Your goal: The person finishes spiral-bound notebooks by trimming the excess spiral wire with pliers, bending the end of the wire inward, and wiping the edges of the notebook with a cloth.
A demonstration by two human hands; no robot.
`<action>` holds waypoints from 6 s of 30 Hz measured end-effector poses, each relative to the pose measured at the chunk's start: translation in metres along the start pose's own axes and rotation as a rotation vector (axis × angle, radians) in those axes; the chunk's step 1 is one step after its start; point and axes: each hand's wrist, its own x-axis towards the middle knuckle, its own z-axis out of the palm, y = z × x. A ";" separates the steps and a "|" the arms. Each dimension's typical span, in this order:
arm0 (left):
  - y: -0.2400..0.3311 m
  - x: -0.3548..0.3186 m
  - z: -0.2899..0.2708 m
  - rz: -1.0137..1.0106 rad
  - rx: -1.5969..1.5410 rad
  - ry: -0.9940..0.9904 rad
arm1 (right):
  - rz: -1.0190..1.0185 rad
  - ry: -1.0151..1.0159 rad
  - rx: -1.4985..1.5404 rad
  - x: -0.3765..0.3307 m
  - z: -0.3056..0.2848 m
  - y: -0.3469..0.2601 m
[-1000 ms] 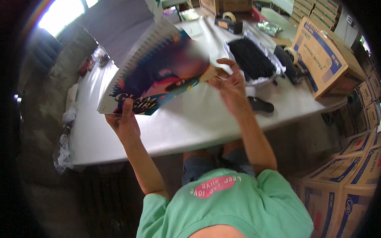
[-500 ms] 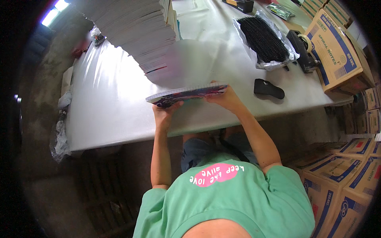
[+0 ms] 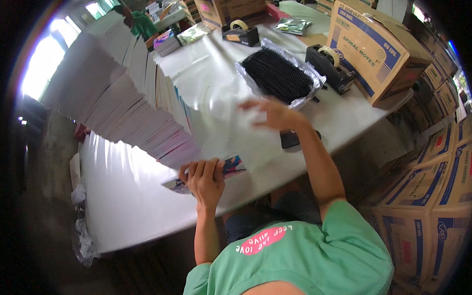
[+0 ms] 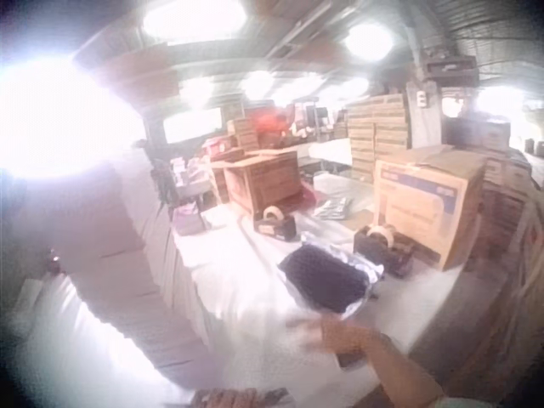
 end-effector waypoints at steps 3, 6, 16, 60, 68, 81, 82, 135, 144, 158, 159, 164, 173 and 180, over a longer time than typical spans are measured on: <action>0.003 0.005 0.005 0.012 -0.033 -0.023 | 0.170 0.706 -0.563 0.062 -0.052 0.046; 0.006 0.013 0.006 0.024 -0.050 -0.017 | 0.728 0.393 -0.912 0.092 -0.056 0.094; -0.010 0.010 0.010 0.016 -0.014 -0.093 | 0.913 0.248 -1.103 0.042 -0.044 0.111; -0.005 0.009 0.015 0.147 0.072 0.015 | 0.595 0.627 -0.154 -0.129 -0.166 0.142; -0.015 -0.004 0.014 0.098 0.095 0.020 | 0.987 0.461 0.297 -0.110 -0.164 0.201; -0.016 -0.003 0.011 0.145 0.049 0.113 | 0.824 0.468 -0.616 -0.203 -0.098 0.099; -0.021 -0.004 0.016 0.188 0.026 0.125 | 0.776 0.624 -0.860 -0.208 -0.084 0.095; -0.018 -0.036 0.017 -0.010 0.029 0.148 | 0.642 -0.012 -0.373 0.012 -0.025 -0.065; 0.008 -0.028 0.028 -0.140 0.054 0.210 | 0.173 0.087 0.100 -0.030 0.039 -0.087; 0.005 -0.029 0.028 -0.161 0.070 0.212 | 0.011 0.189 -0.159 -0.014 0.051 -0.084; 0.005 -0.028 0.028 -0.165 0.069 0.210 | -0.001 0.188 -0.132 -0.015 0.052 -0.083; 0.006 -0.025 0.030 -0.179 0.076 0.208 | -0.051 0.116 -0.011 -0.015 0.047 -0.076; 0.002 -0.026 0.029 -0.170 0.061 0.157 | 0.119 -0.239 0.166 -0.011 0.031 -0.076; 0.003 -0.019 0.032 -0.211 0.070 0.190 | 0.115 -0.080 -0.030 -0.014 0.036 -0.090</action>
